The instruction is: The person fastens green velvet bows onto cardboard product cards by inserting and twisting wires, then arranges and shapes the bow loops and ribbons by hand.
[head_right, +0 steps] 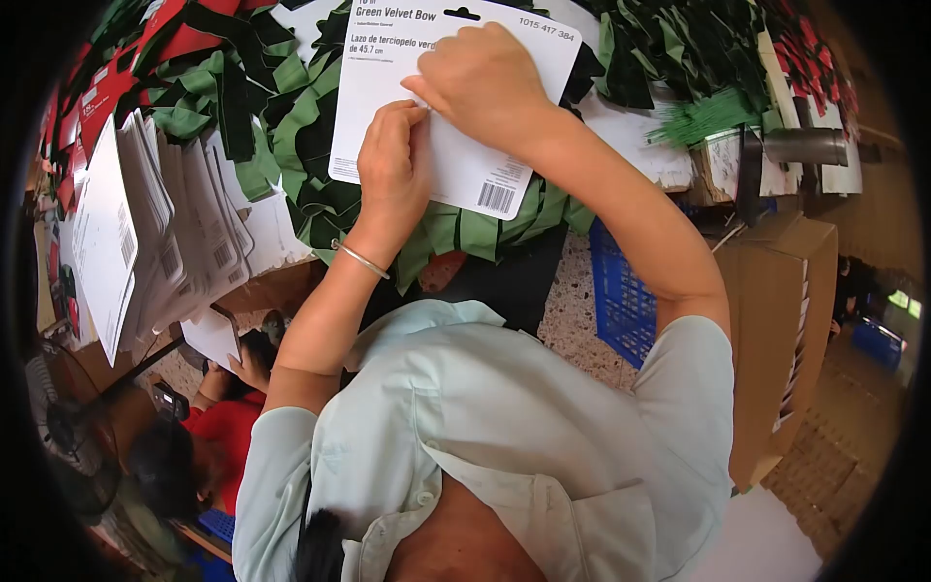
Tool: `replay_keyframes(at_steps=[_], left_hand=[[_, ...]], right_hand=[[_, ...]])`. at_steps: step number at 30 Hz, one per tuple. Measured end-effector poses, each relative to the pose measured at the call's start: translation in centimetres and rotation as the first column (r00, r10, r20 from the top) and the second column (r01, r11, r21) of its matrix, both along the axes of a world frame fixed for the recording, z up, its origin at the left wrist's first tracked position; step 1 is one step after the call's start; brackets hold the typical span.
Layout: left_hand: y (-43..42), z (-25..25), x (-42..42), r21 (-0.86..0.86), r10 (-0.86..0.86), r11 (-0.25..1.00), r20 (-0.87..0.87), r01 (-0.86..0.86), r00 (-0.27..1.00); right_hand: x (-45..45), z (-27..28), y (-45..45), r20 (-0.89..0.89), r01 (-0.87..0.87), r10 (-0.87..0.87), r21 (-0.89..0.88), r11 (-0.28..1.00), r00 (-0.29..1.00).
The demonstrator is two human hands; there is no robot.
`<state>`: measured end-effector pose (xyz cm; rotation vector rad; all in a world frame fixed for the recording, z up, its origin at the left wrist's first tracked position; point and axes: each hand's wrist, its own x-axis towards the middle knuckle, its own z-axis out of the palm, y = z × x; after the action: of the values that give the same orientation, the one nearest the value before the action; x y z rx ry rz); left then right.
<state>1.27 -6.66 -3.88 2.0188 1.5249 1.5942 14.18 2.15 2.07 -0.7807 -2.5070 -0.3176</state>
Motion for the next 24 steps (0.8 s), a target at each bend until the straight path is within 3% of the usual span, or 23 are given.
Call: replay_keyframes(at_steps=[2, 5, 7, 8, 9, 10, 11, 12, 13, 14, 16, 19, 21, 23, 24], left_hand=[[0.0, 0.0, 0.0, 0.019, 0.003, 1.0, 0.008, -0.003, 1.0], [0.0, 0.0, 0.2, 0.012, 0.007, 1.0, 0.033, -0.007, 0.999], [0.1, 0.1, 0.1, 0.066, -0.018, 0.998, 0.049, 0.015, 0.999], [0.3, -0.1, 0.1, 0.08, -0.027, 0.997, 0.039, 0.023, 0.999], [0.3, -0.3, 0.0, 0.086, -0.012, 0.996, 0.015, 0.011, 1.0], [-0.1, -0.2, -0.1, 0.042, 0.02, 0.999, 0.01, -0.02, 1.0], [-0.3, 0.1, -0.2, 0.095, 0.0, 0.995, 0.071, -0.007, 0.997], [-1.1, 1.0, 0.1, 0.111, 0.052, 0.992, 0.057, -0.058, 0.997], [-2.5, 2.7, 0.0, 0.018, 0.018, 1.0, 0.002, -0.018, 1.0], [-3.5, 3.6, 0.3, -0.009, -0.032, 0.999, 0.015, 0.032, 0.999], [-5.3, 4.3, 1.5, 0.068, -0.131, 0.989, -0.001, 0.131, 0.991], [-7.6, 5.3, 3.1, 0.091, -0.191, 0.977, -0.032, 0.193, 0.981], [-7.2, 4.9, 3.5, 0.131, -0.095, 0.987, -0.031, 0.098, 0.995], [-6.1, 4.5, 2.9, 0.215, -0.021, 0.976, 0.016, 0.017, 1.0], [-5.6, 4.6, 2.0, 0.284, 0.056, 0.958, -0.028, -0.046, 0.998]], right_hand=[[1.7, 1.5, 0.4, -0.155, 0.009, 0.003, 0.074, 0.997, 0.988], [3.9, 5.7, -0.5, -0.176, 0.265, -0.22, 0.302, 0.916, 0.959], [6.7, 4.2, -0.2, -0.221, 0.319, -0.371, -0.238, 0.917, 0.902], [8.2, 3.3, 0.4, -0.257, 0.255, -0.438, -0.527, 0.811, 0.862], [9.8, 3.2, 1.0, -0.23, 0.213, -0.456, -0.651, 0.729, 0.86], [9.5, 4.0, 0.5, -0.329, 0.095, -0.371, -0.624, 0.775, 0.868], [8.5, 5.4, -0.9, -0.389, 0.096, -0.493, -0.702, 0.706, 0.779], [8.6, 5.2, -1.1, -0.519, 0.046, -0.51, -0.669, 0.742, 0.686], [7.6, 6.0, -2.2, -0.672, -0.07, -0.451, -0.597, 0.799, 0.588], [6.9, 6.8, -3.0, -0.801, -0.274, -0.406, -0.55, 0.789, 0.44], [5.3, 8.7, -4.7, -0.85, -0.147, -0.301, -0.396, 0.907, 0.433], [3.2, 9.7, -6.6, -0.86, -0.146, -0.215, -0.313, 0.938, 0.464], [0.5, 10.0, -8.3, -0.886, -0.158, -0.161, -0.251, 0.955, 0.435], [-0.9, 9.6, -9.0, -0.859, -0.258, 0.064, -0.081, 0.963, 0.507], [-1.8, 9.9, -10.0, -0.784, -0.202, 0.05, -0.097, 0.975, 0.619]])
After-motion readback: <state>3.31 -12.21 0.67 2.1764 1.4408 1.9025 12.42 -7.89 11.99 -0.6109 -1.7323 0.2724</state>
